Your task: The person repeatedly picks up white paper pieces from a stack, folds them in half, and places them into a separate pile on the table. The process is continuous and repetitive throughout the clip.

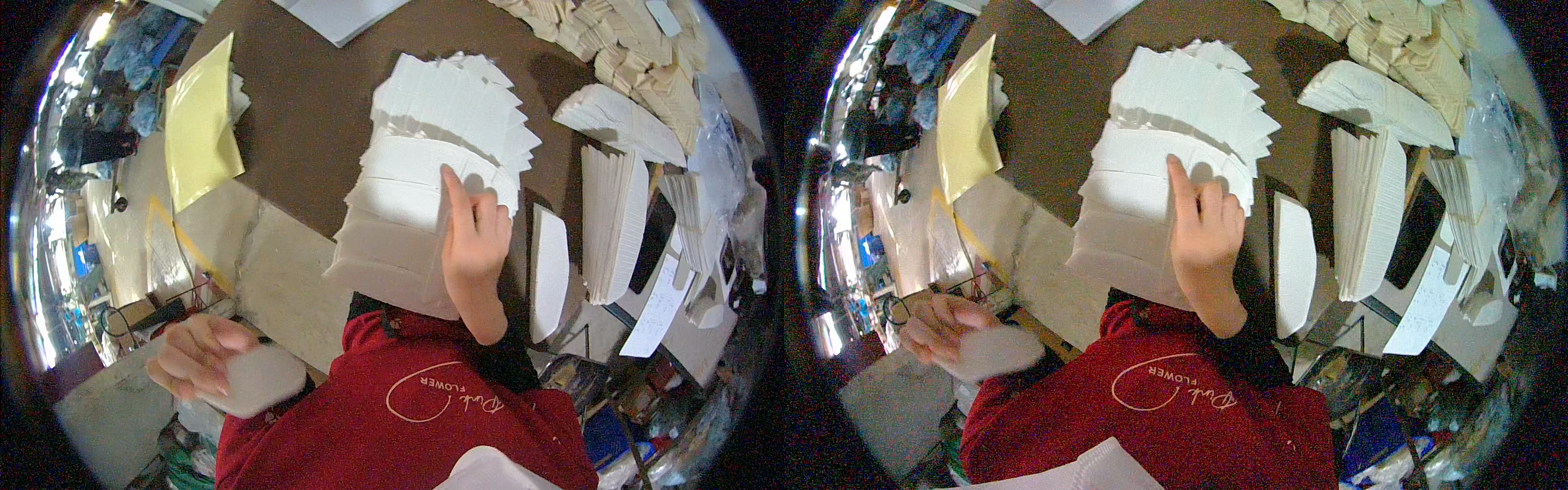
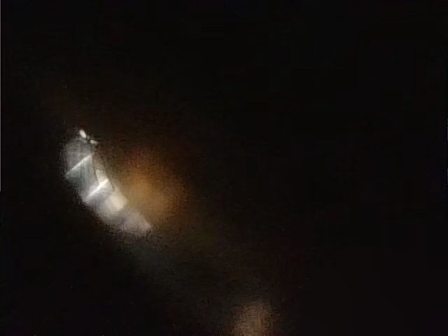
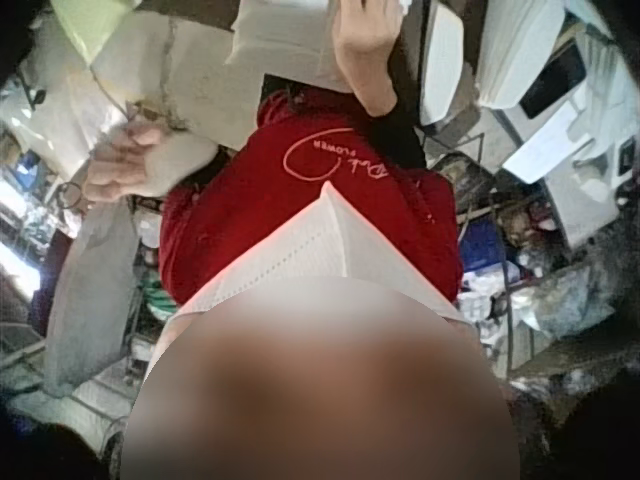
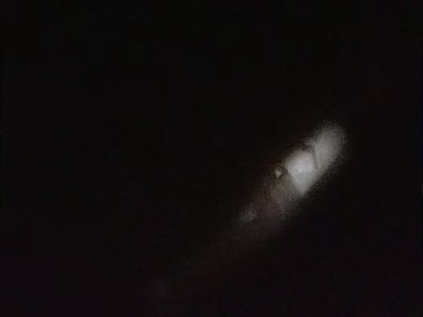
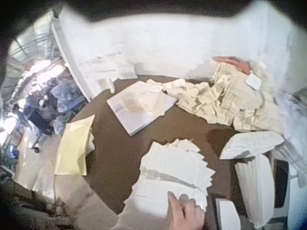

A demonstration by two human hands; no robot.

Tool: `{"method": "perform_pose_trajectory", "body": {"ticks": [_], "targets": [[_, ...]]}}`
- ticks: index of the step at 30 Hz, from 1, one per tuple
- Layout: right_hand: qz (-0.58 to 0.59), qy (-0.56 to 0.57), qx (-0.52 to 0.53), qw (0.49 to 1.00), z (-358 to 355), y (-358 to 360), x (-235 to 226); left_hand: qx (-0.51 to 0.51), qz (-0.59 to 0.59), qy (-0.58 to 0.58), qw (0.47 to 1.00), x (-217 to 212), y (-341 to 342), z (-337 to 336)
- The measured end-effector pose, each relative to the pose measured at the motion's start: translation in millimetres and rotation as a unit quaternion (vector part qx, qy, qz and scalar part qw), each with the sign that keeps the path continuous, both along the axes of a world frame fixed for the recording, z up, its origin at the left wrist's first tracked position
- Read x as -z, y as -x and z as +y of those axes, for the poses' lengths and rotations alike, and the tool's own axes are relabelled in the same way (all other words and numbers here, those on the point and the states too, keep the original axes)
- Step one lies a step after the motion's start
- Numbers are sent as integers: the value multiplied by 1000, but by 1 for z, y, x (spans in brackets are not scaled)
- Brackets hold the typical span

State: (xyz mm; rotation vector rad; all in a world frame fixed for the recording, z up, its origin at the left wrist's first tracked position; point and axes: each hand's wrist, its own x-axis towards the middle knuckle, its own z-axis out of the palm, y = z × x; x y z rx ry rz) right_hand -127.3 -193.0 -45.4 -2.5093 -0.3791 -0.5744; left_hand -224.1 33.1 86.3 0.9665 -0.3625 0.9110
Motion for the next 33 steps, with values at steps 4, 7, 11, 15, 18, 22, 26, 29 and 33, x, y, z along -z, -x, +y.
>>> {"method": "perform_pose_trajectory", "body": {"ticks": [4, 7, 11, 15, 18, 22, 26, 29, 33], "targets": [[151, -290, -153, 933, -17, 15, -21, -152, 162, -168, 960, 9, -4, 9], [316, -417, -282, 804, -31, 47, -35, -164, 324, -259, 895, 29, -23, -8], [407, -454, -177, 773, -32, 82, -32, 54, 445, -266, 853, 54, -67, -54], [430, -566, -18, 703, -34, 88, -27, 40, 367, -545, 753, 65, -105, -82], [429, -602, 9, 673, -36, 82, -28, -12, 282, -643, 712, 66, -121, -81], [424, -537, 3, 729, -34, 80, -27, 23, 325, -631, 704, 65, -126, -66], [449, -490, 3, 747, -32, 86, -23, 51, 355, -605, 711, 69, -125, -61], [430, -481, -8, 764, -34, 94, -29, 23, 333, -622, 709, 70, -125, -61], [383, -533, -22, 754, -33, 97, -37, 33, 322, -625, 710, 70, -127, -64]]}}
